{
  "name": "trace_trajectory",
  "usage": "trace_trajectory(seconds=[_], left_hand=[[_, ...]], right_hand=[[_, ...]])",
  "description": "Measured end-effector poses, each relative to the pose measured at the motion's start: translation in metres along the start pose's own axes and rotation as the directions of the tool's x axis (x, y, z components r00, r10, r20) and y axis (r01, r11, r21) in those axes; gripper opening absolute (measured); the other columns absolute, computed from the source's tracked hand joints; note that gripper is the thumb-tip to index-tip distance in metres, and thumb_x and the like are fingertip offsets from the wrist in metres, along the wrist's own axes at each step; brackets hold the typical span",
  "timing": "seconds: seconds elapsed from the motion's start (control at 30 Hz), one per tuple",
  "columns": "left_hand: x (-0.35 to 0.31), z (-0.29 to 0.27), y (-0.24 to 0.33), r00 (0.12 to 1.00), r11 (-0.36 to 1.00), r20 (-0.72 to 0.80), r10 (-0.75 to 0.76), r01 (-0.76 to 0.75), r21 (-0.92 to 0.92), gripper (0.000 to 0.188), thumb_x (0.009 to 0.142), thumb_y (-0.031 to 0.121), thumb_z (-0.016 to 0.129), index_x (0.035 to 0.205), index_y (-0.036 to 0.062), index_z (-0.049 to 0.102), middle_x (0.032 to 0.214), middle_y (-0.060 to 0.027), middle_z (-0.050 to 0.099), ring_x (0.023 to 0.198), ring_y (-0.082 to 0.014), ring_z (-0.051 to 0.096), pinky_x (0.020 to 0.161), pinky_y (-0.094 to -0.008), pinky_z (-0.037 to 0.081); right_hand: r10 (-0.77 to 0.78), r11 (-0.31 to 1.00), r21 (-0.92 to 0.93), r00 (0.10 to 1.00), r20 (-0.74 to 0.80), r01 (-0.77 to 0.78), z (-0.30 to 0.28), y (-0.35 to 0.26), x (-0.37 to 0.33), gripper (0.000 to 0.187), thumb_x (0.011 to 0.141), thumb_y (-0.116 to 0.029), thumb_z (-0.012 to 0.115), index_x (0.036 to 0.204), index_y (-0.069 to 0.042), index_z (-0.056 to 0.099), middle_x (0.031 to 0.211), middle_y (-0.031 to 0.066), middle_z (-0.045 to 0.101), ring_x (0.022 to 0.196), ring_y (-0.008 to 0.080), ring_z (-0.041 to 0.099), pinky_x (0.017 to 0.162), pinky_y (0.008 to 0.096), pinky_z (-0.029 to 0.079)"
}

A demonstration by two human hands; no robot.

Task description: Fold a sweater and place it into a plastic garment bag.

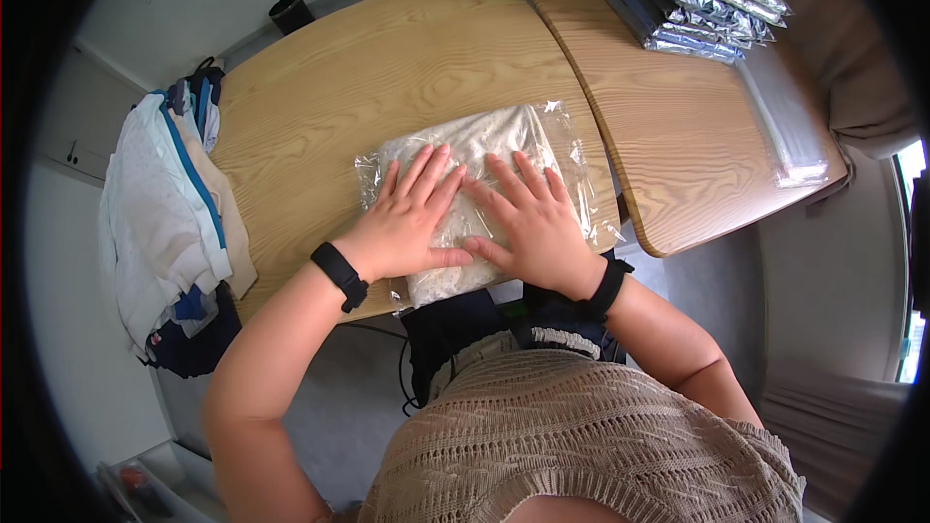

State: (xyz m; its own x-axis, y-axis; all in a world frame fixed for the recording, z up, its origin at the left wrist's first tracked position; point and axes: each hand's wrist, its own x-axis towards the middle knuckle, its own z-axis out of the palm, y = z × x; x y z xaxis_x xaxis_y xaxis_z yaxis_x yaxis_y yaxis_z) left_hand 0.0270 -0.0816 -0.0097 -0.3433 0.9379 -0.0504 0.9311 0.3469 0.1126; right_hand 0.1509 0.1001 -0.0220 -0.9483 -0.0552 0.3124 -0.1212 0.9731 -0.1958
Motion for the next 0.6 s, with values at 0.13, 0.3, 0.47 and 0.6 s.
trace_trajectory(seconds=[0.13,0.3,0.47,0.6], left_hand=[[-0.022,-0.019,-0.009,0.940,0.830,-0.258,-0.222,0.044,-0.556,0.087,0.082,0.062,0.053,0.144,0.0067,0.026,0.152,-0.0194,0.010,0.142,-0.0346,0.009,0.111,-0.0503,0.018],[-0.061,0.008,-0.027,0.616,0.570,-0.264,-0.742,0.373,-0.732,0.061,0.089,0.030,0.060,0.138,0.0039,0.036,0.134,-0.0167,0.044,0.117,-0.0248,0.048,0.092,-0.0355,0.043],[-0.062,0.016,-0.035,0.490,0.048,0.181,-0.853,0.418,-0.907,0.063,0.085,0.033,0.066,0.131,-0.0034,0.042,0.109,-0.0097,0.059,0.090,-0.0138,0.055,0.074,-0.0262,0.044],[-0.047,0.017,-0.037,0.532,0.080,0.184,-0.827,0.435,-0.897,0.069,0.081,0.035,0.071,0.127,-0.0085,0.043,0.110,-0.0168,0.059,0.097,-0.0195,0.057,0.080,-0.0301,0.046]], right_hand=[[0.135,0.760,0.633,0.988,0.071,-0.149,-0.032,0.033,-0.004,0.058,0.081,-0.023,0.069,0.132,-0.007,0.046,0.140,0.0179,0.041,0.127,0.0333,0.042,0.102,0.0371,0.038],[0.533,0.577,0.612,0.817,0.219,-0.541,-0.039,0.115,-0.001,0.055,0.079,-0.024,0.070,0.121,0.006,0.052,0.108,0.0162,0.062,0.100,0.0267,0.059,0.086,0.0342,0.046],[0.539,0.311,0.635,0.681,0.495,-0.708,-0.037,0.132,0.021,0.044,0.085,-0.023,0.065,0.115,0.006,0.053,0.110,0.0138,0.059,0.095,0.0206,0.057,0.082,0.0313,0.046],[0.384,0.100,0.652,0.634,0.671,-0.752,-0.023,0.138,0.034,0.027,0.082,-0.028,0.068,0.090,-0.002,0.062,0.080,0.0015,0.057,0.069,0.0096,0.051,0.063,0.0237,0.043]])
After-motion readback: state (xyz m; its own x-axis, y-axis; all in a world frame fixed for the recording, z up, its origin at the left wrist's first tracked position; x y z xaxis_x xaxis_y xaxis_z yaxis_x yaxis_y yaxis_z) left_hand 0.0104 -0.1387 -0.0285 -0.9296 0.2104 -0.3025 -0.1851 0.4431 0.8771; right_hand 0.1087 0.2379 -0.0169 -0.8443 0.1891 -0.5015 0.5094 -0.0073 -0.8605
